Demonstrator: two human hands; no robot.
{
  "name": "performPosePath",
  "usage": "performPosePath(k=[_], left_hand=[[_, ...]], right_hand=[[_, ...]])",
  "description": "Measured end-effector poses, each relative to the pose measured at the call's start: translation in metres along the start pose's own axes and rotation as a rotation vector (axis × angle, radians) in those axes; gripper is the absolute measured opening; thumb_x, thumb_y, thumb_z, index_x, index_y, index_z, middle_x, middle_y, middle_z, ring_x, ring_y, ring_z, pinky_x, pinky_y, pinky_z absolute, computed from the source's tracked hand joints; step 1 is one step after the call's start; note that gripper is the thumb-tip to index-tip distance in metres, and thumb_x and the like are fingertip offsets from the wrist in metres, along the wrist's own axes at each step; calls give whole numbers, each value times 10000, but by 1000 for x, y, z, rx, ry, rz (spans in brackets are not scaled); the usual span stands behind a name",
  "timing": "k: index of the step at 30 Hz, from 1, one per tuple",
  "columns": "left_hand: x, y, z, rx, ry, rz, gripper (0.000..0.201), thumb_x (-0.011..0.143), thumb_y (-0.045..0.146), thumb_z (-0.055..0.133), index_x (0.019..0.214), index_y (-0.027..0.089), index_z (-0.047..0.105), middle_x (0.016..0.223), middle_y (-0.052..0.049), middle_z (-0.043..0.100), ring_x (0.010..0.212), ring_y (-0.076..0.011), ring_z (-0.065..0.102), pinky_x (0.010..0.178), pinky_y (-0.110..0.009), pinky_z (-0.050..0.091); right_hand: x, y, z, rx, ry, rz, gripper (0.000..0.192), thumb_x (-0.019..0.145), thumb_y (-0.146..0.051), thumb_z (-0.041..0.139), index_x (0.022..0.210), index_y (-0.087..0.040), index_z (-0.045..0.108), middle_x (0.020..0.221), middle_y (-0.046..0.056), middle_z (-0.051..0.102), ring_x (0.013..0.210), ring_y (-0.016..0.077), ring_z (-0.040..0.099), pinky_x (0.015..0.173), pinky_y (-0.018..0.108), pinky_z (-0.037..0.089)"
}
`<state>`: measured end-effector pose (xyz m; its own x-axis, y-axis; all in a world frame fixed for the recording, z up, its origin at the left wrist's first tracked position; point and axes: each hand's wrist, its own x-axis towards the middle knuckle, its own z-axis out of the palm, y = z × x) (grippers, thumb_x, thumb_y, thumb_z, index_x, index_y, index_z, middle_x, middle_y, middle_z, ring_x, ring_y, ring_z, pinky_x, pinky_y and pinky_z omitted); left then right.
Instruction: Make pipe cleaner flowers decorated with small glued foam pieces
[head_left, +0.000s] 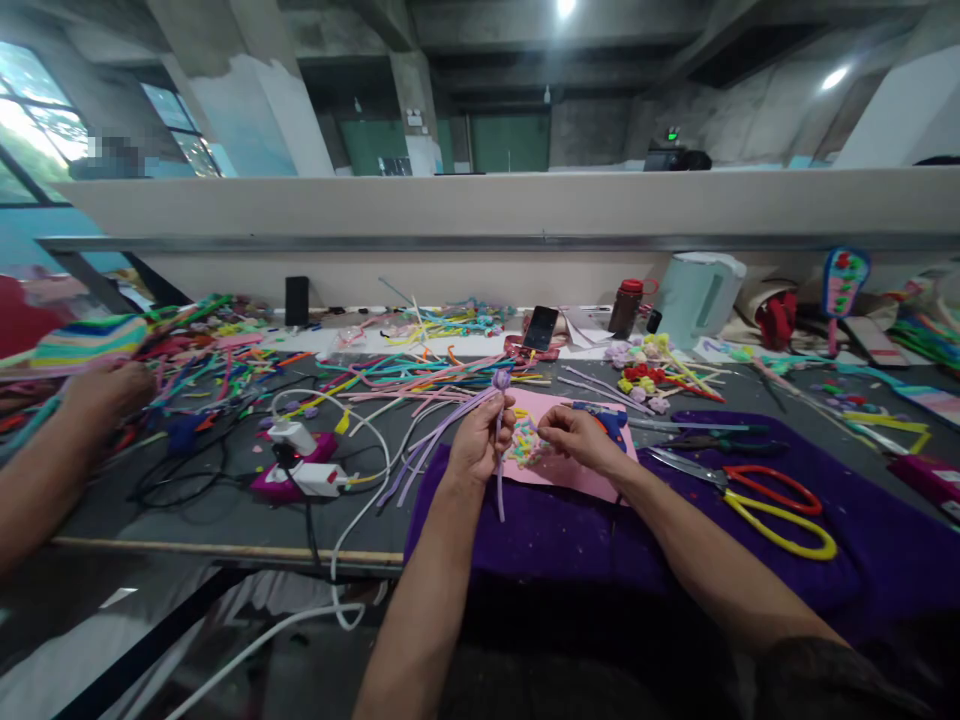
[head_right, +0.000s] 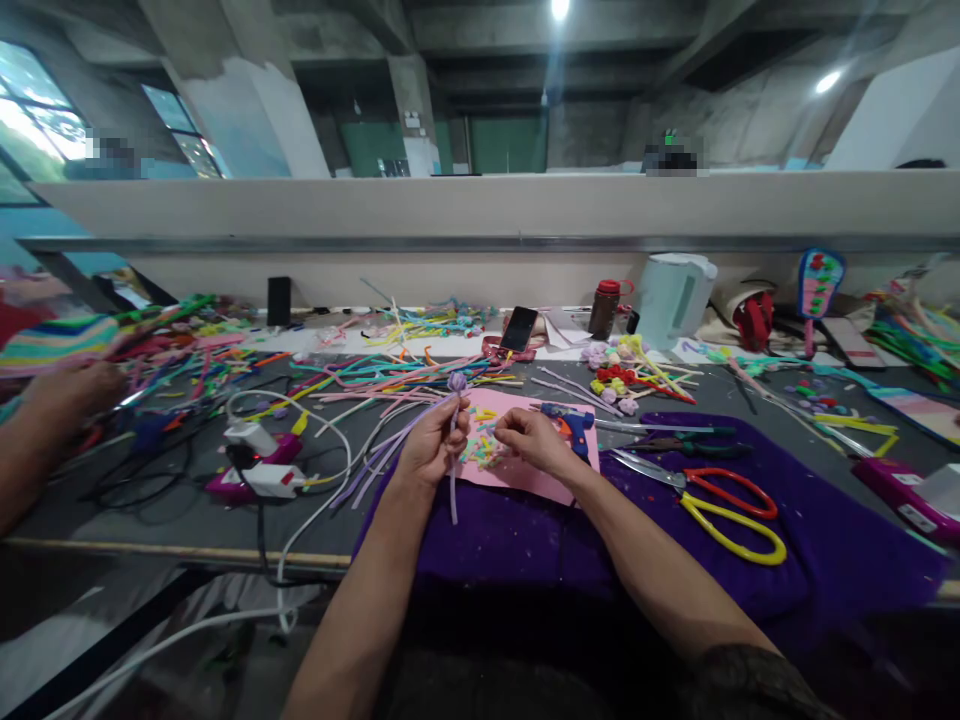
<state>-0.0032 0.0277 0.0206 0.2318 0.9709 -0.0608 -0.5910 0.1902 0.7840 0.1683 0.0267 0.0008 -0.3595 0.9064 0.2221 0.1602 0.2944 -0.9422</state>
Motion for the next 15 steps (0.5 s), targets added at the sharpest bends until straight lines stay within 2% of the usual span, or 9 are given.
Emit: performPosePath(k=[4, 7, 9, 12, 15], left_hand=[[-3, 2, 2, -23, -74, -84, 144, 743, 250, 576, 804, 120, 559, 539, 41, 500, 299, 19, 313, 256, -76, 201], [-9, 9, 3, -83, -124, -145, 127, 787, 240, 523, 813, 121, 554, 545, 51, 470, 270, 32, 245, 228, -74, 166], [-14, 14, 2, -110, -120, -142, 134, 811, 247, 485, 808, 131, 551, 550, 57, 457, 256, 35, 218, 215, -78, 150], [-20, 17, -1, -70, -98, -152, 138, 811, 253, 480, 793, 138, 554, 544, 56, 451, 261, 29, 228, 212, -79, 151], [-27, 11, -5, 122, 20, -71, 153, 736, 275, 585, 800, 137, 573, 572, 35, 507, 332, 1, 369, 256, -83, 246]], right_hand=[[2, 1, 0, -56, 37, -45, 128, 752, -289, 541, 728, -164, 545, 565, -42, 490, 453, 73, 444, 436, 192, 351], [3, 3, -1, -232, 50, -117, 83, 755, -193, 521, 757, -159, 597, 635, -16, 570, 549, 90, 505, 520, 201, 381], [4, 5, -2, -405, 41, -191, 109, 748, -148, 525, 780, -166, 628, 739, 3, 619, 654, 103, 542, 593, 208, 390], [5, 8, -5, -588, 10, -232, 132, 743, -151, 555, 832, -180, 648, 783, 8, 637, 712, 115, 560, 633, 212, 389], [4, 10, -6, -693, -23, -272, 165, 734, -156, 577, 872, -194, 658, 842, 21, 637, 787, 134, 567, 674, 222, 393]])
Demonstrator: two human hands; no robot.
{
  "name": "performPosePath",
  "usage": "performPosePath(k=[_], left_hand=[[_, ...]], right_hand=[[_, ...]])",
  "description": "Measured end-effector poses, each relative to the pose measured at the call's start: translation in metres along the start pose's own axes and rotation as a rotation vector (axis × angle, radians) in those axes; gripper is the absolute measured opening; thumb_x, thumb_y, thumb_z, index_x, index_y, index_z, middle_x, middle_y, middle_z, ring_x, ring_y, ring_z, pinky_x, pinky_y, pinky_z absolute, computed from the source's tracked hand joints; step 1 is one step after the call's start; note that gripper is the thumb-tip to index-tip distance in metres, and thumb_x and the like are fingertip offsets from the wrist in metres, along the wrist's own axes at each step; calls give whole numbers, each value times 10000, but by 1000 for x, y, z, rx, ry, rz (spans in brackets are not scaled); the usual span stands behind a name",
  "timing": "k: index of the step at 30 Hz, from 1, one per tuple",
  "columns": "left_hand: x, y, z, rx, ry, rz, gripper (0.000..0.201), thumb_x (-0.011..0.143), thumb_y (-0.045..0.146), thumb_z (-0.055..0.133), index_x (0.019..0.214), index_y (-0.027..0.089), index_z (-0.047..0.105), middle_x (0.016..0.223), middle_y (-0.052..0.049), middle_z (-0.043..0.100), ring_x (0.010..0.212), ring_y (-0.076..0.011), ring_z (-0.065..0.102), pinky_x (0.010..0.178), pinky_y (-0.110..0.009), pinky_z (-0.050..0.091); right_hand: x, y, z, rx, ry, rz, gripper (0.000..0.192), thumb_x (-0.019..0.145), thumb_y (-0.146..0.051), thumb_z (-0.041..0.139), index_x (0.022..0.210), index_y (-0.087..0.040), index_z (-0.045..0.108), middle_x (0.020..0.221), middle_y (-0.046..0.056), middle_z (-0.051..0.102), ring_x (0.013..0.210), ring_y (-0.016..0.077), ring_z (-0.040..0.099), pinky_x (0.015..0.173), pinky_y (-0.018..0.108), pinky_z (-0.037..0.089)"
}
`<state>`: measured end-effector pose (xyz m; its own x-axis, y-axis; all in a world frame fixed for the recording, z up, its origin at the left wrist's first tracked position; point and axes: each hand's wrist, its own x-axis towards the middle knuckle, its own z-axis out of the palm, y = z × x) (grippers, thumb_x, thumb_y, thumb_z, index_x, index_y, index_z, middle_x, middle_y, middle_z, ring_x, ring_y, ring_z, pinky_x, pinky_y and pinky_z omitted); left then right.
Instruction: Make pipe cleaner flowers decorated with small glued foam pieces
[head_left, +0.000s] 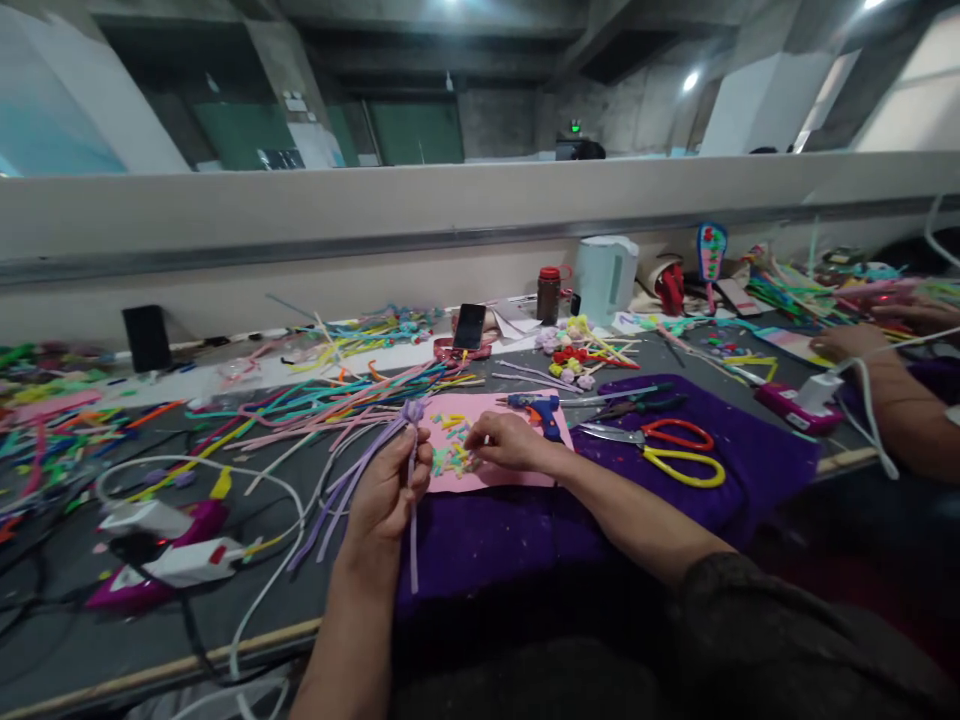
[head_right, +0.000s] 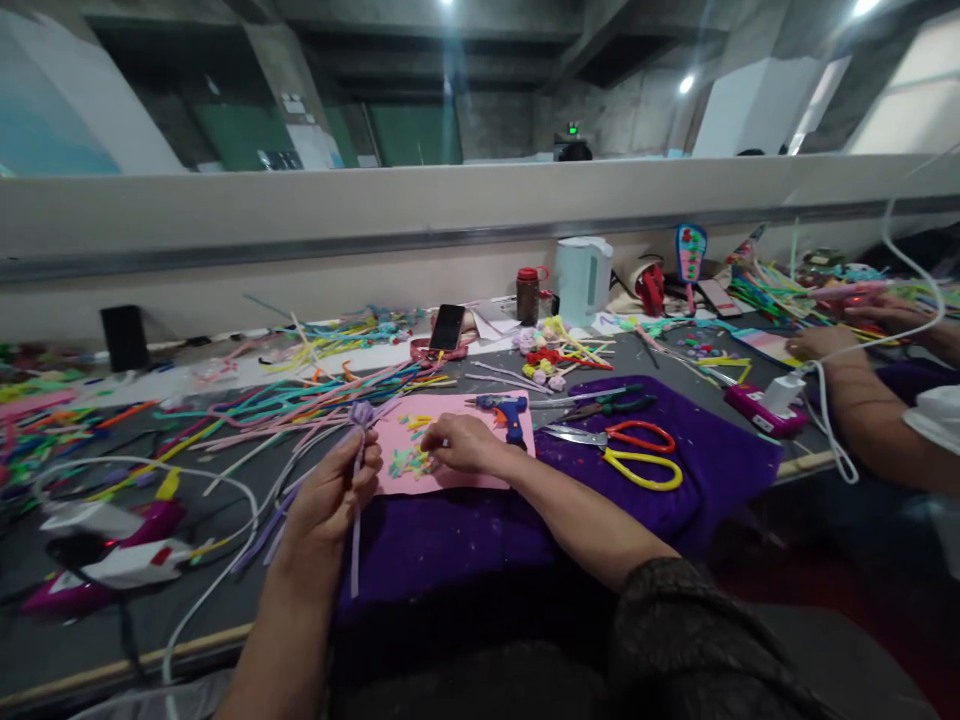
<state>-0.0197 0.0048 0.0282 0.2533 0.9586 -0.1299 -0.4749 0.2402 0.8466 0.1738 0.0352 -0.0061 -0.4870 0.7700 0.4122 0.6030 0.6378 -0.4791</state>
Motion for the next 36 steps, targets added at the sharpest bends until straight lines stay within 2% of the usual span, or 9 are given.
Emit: performPosePath(k=[4, 7, 11, 15, 20, 22, 25, 31, 36], left_hand=[[-7, -12, -7, 235, 148, 117, 264, 620, 309, 691, 788, 123, 605, 697, -10, 599, 564, -82, 559, 391, -130, 402], [-12, -14, -13, 323, 202, 123, 288, 601, 316, 706, 780, 106, 622, 641, 7, 578, 487, -46, 502, 366, -113, 353], [-25, -3, -16, 153, 125, 77, 232, 666, 283, 655, 817, 118, 591, 518, 62, 456, 333, 2, 322, 263, -87, 197], [-46, 5, -7, -138, 7, 59, 110, 749, 212, 557, 822, 130, 548, 527, 67, 418, 318, 9, 289, 253, -69, 214], [-56, -22, 7, -85, -36, -66, 169, 765, 284, 551, 832, 129, 558, 532, 57, 454, 307, 8, 275, 257, -88, 205], [-54, -37, 10, -13, 23, -44, 208, 730, 316, 591, 827, 132, 578, 561, 41, 493, 340, -5, 339, 277, -105, 227], [-51, -54, 11, 143, 129, 61, 223, 681, 318, 646, 792, 126, 618, 694, -8, 577, 541, -54, 500, 427, -135, 366], [-50, -54, 10, 535, 78, 190, 293, 716, 397, 585, 721, 111, 648, 534, 23, 501, 456, -55, 387, 447, -181, 294], [-51, -51, 7, 1015, 43, 418, 225, 766, 330, 510, 764, 184, 682, 731, -6, 641, 701, -129, 555, 650, -218, 398]], right_hand=[[1, 1, 0, -6, 73, -31, 147, 759, -182, 569, 873, -187, 662, 857, 35, 635, 808, 135, 566, 697, 224, 391], [2, 1, -3, 57, 147, -7, 141, 790, -180, 529, 843, -164, 658, 795, 26, 654, 721, 112, 572, 653, 205, 388], [2, -2, -10, 89, 167, 34, 136, 788, -173, 518, 781, -159, 654, 768, 19, 663, 688, 108, 577, 626, 198, 381], [-1, -7, -14, 91, 147, 39, 151, 790, -182, 510, 765, -157, 656, 754, 24, 662, 673, 113, 573, 614, 203, 376], [-4, -5, -5, 63, 91, 26, 145, 787, -185, 515, 770, -160, 657, 717, 23, 654, 636, 108, 559, 590, 202, 364], [-5, -4, -1, 29, 46, 6, 134, 779, -187, 526, 771, -162, 658, 694, 21, 650, 619, 108, 553, 579, 204, 359], [-6, -6, 2, -5, 8, -19, 136, 776, -180, 523, 777, -167, 659, 705, 28, 654, 639, 117, 559, 585, 209, 362], [-9, -8, -1, 0, -6, -11, 153, 762, -166, 501, 749, -170, 653, 679, 28, 650, 611, 123, 559, 564, 214, 372], [-10, -6, -1, -17, -22, 2, 153, 763, -192, 507, 795, -169, 655, 721, 40, 662, 653, 139, 582, 592, 228, 398]])
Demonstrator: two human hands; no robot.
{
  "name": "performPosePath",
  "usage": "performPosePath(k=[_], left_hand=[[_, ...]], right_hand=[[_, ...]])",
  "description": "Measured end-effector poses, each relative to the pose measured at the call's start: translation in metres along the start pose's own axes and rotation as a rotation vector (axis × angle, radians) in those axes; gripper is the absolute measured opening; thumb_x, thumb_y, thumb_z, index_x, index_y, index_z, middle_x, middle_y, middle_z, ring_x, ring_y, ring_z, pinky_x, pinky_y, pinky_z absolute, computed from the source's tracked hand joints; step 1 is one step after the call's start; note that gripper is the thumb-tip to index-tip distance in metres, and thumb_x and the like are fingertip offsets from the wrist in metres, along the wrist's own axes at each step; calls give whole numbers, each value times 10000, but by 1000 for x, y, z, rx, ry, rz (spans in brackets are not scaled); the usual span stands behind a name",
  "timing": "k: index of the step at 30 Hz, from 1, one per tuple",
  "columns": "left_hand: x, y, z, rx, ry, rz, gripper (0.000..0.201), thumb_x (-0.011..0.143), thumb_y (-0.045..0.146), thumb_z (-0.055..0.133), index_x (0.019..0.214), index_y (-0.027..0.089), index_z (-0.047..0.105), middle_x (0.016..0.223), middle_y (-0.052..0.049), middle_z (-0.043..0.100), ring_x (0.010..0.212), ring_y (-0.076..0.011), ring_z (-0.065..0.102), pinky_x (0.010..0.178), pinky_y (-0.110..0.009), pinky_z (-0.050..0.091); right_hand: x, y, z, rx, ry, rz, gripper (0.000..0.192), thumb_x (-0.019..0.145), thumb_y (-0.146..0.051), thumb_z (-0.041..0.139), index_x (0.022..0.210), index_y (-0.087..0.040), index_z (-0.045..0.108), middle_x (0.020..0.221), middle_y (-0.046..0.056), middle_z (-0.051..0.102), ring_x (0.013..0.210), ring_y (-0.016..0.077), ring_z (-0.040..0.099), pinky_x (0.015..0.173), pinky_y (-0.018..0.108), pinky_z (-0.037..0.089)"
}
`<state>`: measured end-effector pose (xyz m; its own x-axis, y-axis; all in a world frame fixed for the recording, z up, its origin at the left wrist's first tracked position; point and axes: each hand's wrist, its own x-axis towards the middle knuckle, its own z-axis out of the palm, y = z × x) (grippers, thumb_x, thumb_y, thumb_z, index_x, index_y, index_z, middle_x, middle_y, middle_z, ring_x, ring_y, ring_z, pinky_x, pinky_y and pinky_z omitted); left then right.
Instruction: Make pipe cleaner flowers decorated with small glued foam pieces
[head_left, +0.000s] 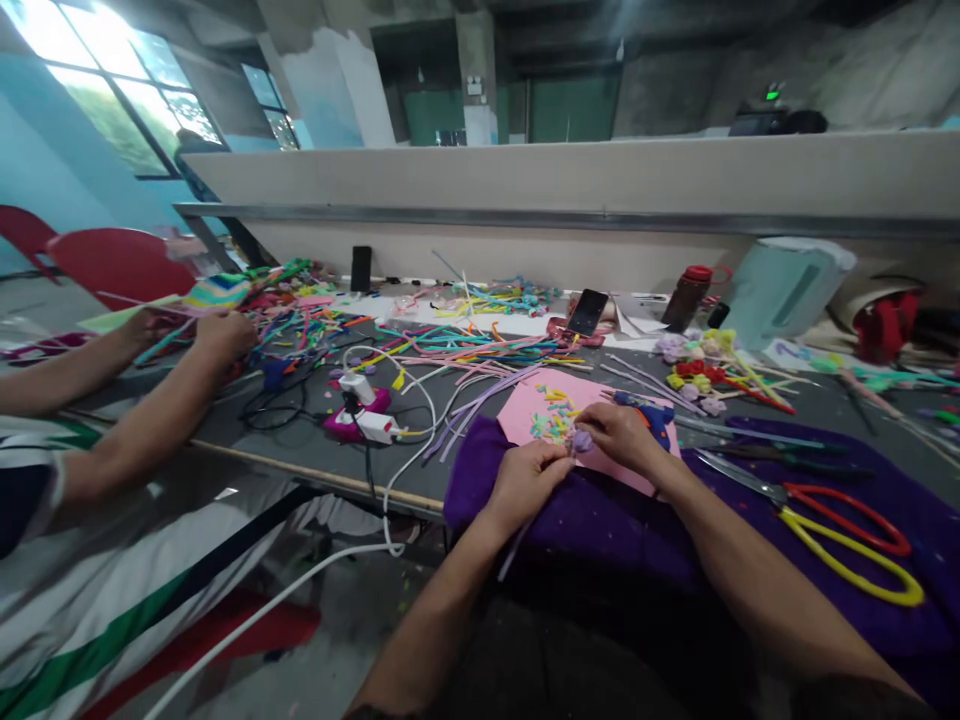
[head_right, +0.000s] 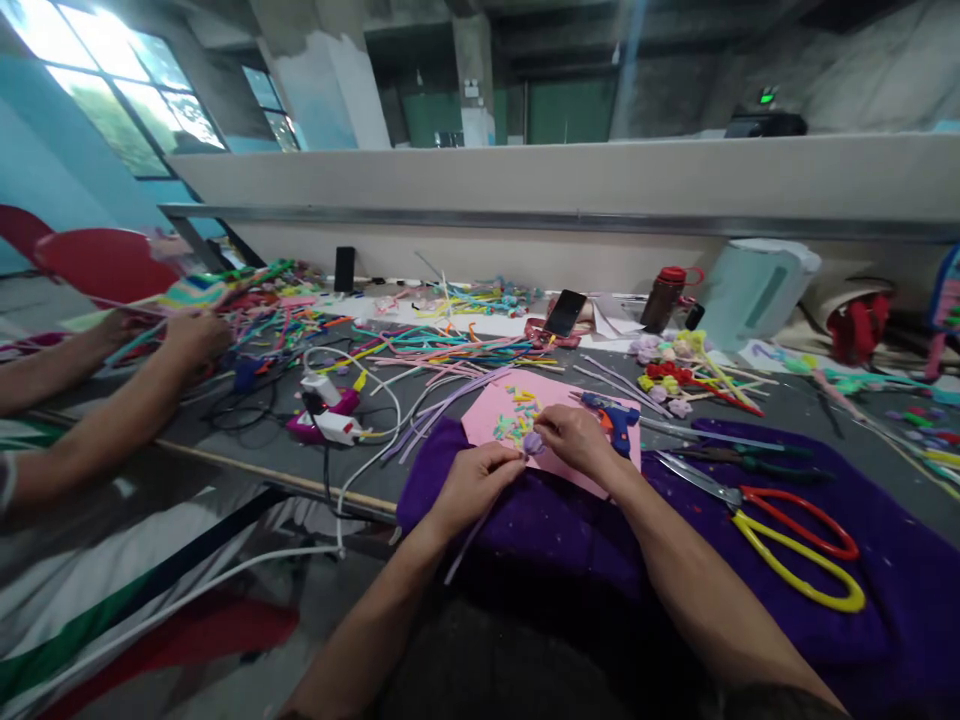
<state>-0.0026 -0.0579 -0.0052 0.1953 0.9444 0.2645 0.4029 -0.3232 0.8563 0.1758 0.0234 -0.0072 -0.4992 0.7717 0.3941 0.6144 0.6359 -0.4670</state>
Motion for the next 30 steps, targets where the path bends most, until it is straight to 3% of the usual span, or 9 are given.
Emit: performPosePath(k=[4, 9, 15, 19, 21, 24, 26, 30], left_hand=[[-6, -9, 7, 204, -40, 60, 219, 753, 267, 521, 917, 238, 664, 875, -2, 664, 795, -137, 577, 700, -217, 407], [-9, -15, 19, 335, -24, 37, 212, 727, 258, 556, 923, 233, 633, 774, 3, 654, 716, -140, 572, 634, -223, 394], [-2, -8, 22, 308, -47, 66, 150, 743, 290, 543, 848, 241, 639, 806, -26, 658, 736, -162, 576, 668, -248, 380], [1, -5, 22, 233, -68, 44, 140, 707, 305, 584, 816, 253, 652, 782, -25, 654, 720, -169, 568, 668, -251, 379], [1, -4, 20, 217, -88, 46, 142, 699, 309, 593, 810, 250, 659, 781, -28, 655, 717, -170, 569, 662, -248, 384], [0, -2, 11, 213, -113, 55, 145, 722, 318, 568, 792, 239, 667, 778, -25, 662, 711, -162, 579, 654, -238, 397], [0, -2, 1, 203, -114, 49, 162, 748, 321, 535, 770, 230, 668, 765, -14, 667, 704, -149, 586, 658, -228, 404], [4, -4, -25, 209, 17, -5, 199, 745, 345, 530, 785, 203, 664, 737, -1, 669, 646, -129, 579, 629, -211, 412]], right_hand=[[1, 2, 0, -27, 13, -16, 152, 777, -205, 501, 757, -169, 647, 726, 38, 660, 635, 129, 572, 572, 222, 385], [3, 9, -3, -64, 57, 2, 138, 774, -199, 511, 751, -169, 643, 694, 30, 645, 602, 116, 549, 555, 215, 365], [6, 5, -5, -128, 44, 26, 144, 781, -193, 512, 772, -162, 652, 762, 56, 660, 693, 140, 572, 614, 228, 379], [-1, 1, -34, -57, 104, 33, 148, 796, -208, 511, 815, -164, 651, 767, 43, 656, 686, 127, 569, 617, 219, 383], [-14, 4, -60, -67, 205, 56, 181, 821, -241, 483, 820, -163, 646, 761, 35, 646, 673, 122, 560, 608, 216, 380], [-52, 16, -99, -156, 227, 119, 205, 832, -264, 459, 803, -164, 636, 757, 31, 635, 674, 123, 555, 614, 217, 382], [-87, 31, -118, -271, 171, 198, 214, 831, -281, 451, 820, -171, 635, 763, 36, 634, 664, 129, 557, 606, 224, 382], [-163, 68, -135, -592, 34, 391, 265, 818, -364, 441, 856, -200, 646, 842, 59, 639, 700, 167, 583, 588, 252, 391]])
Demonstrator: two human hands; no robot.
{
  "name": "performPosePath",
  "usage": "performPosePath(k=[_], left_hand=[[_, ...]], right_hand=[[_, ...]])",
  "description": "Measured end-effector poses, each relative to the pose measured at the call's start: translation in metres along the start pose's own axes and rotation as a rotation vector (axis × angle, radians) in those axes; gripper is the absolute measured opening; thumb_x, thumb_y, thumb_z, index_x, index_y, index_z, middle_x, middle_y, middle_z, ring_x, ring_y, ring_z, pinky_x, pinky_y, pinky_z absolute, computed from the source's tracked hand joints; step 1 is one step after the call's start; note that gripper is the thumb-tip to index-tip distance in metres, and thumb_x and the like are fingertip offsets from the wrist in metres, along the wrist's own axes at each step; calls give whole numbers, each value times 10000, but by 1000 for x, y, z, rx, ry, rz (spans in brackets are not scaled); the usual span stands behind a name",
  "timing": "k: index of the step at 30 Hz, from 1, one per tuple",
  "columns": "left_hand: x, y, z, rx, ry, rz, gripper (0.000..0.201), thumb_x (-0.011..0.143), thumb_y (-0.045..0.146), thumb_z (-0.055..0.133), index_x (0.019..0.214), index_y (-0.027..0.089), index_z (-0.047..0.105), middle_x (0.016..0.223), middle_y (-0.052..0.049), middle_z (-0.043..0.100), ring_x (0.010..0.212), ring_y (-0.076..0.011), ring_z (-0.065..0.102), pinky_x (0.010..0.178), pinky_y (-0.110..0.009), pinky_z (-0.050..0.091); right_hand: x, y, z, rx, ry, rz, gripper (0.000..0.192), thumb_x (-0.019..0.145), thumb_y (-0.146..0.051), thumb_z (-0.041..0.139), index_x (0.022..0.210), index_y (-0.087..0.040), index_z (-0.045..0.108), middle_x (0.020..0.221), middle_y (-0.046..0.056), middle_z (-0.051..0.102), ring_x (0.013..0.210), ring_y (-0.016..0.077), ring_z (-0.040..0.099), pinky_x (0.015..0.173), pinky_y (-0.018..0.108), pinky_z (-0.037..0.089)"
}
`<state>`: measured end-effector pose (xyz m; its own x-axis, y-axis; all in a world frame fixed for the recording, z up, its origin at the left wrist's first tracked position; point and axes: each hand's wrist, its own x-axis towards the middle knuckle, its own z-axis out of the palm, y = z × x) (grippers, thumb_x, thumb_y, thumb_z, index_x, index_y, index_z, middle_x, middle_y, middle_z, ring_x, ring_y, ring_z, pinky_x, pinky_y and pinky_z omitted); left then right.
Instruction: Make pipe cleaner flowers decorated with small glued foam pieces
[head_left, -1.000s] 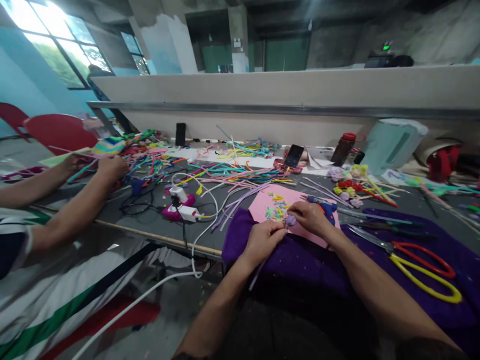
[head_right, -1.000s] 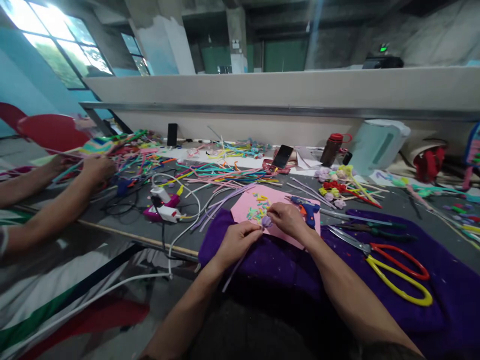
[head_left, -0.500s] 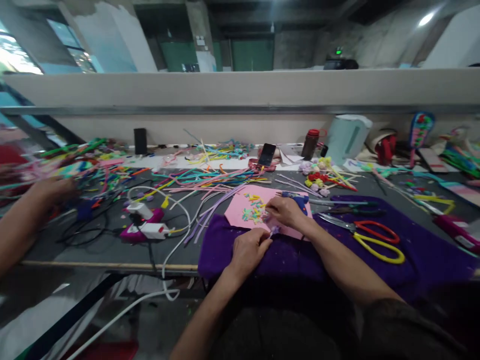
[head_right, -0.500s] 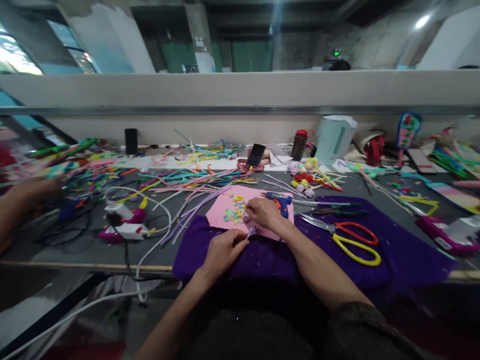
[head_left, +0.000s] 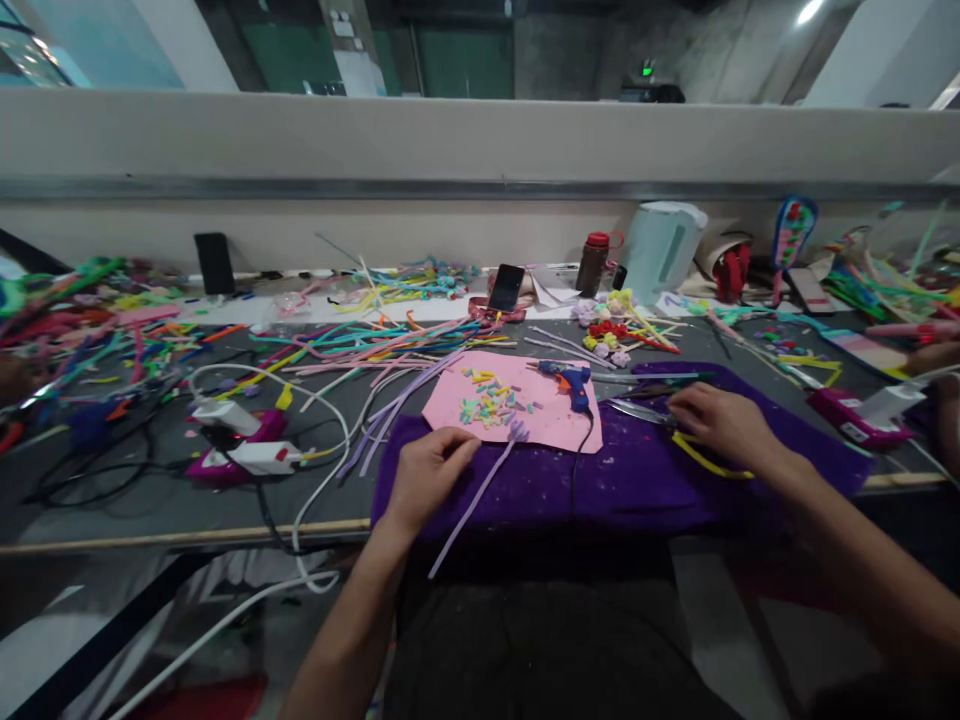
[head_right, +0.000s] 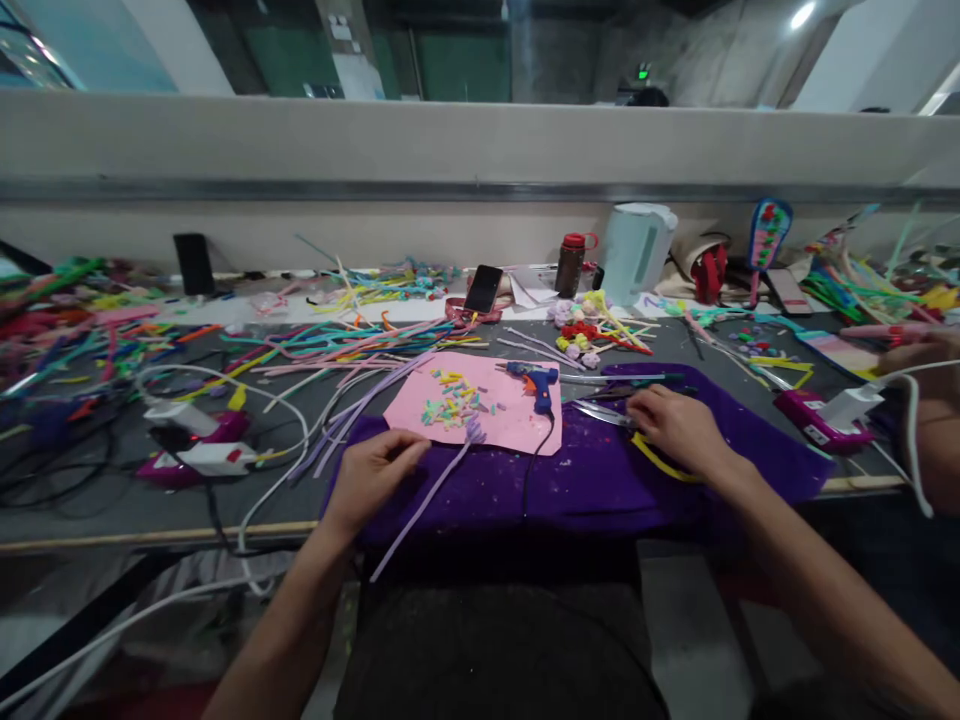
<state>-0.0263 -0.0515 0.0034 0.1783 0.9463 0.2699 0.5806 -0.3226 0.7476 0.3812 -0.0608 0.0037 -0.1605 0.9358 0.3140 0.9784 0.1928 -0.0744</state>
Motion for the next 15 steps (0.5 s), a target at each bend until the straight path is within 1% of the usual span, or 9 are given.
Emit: performPosePath(k=[1, 3, 4, 6, 10, 13, 15], left_hand=[[2, -1, -6, 16, 21, -13, 209, 746, 352, 528, 785, 198, 664, 732, 0, 668, 634, -126, 577, 619, -209, 411], [5, -2, -16, 62, 62, -22, 228, 744, 368, 526, 780, 192, 665, 727, -2, 667, 633, -127, 576, 612, -208, 412], [7, -1, -20, 81, 79, -25, 236, 740, 377, 528, 776, 190, 666, 718, -3, 666, 634, -130, 576, 609, -209, 412], [10, 2, -26, 105, 106, -40, 247, 735, 390, 530, 778, 188, 666, 698, -2, 662, 631, -133, 575, 602, -211, 413], [13, 6, -34, 103, 148, -83, 248, 724, 393, 533, 751, 182, 661, 656, 5, 650, 592, -124, 560, 566, -205, 405], [16, 5, -40, 89, 184, -104, 242, 711, 382, 537, 743, 176, 659, 601, 11, 629, 548, -116, 540, 531, -202, 395], [21, 3, -44, 71, 207, -99, 241, 710, 374, 532, 752, 173, 659, 579, 13, 617, 532, -113, 532, 518, -200, 391]], right_hand=[[-12, 13, 5, -64, -15, 26, 286, 812, -391, 440, 892, -208, 646, 866, 66, 636, 734, 187, 588, 595, 265, 401], [-32, 31, 13, -88, -90, -6, 343, 816, -428, 422, 1019, -230, 614, 931, 73, 625, 822, 215, 589, 648, 292, 429], [-39, 36, 16, -72, -105, -24, 367, 824, -426, 407, 1083, -235, 585, 990, 80, 614, 875, 223, 581, 693, 307, 437], [-47, 43, 18, -44, -125, -49, 403, 815, -425, 427, 1161, -248, 536, 1065, 92, 593, 922, 241, 571, 745, 341, 437], [-50, 47, 14, -20, -194, -86, 450, 807, -379, 473, 1234, -237, 482, 1150, 159, 550, 962, 263, 558, 761, 349, 424], [-47, 51, 14, -32, -238, -79, 444, 817, -354, 462, 1244, -232, 467, 1118, 191, 561, 920, 262, 575, 707, 350, 425], [-44, 52, 17, -80, -256, -70, 446, 804, -335, 474, 1237, -228, 470, 1087, 203, 576, 876, 275, 587, 671, 365, 419]])
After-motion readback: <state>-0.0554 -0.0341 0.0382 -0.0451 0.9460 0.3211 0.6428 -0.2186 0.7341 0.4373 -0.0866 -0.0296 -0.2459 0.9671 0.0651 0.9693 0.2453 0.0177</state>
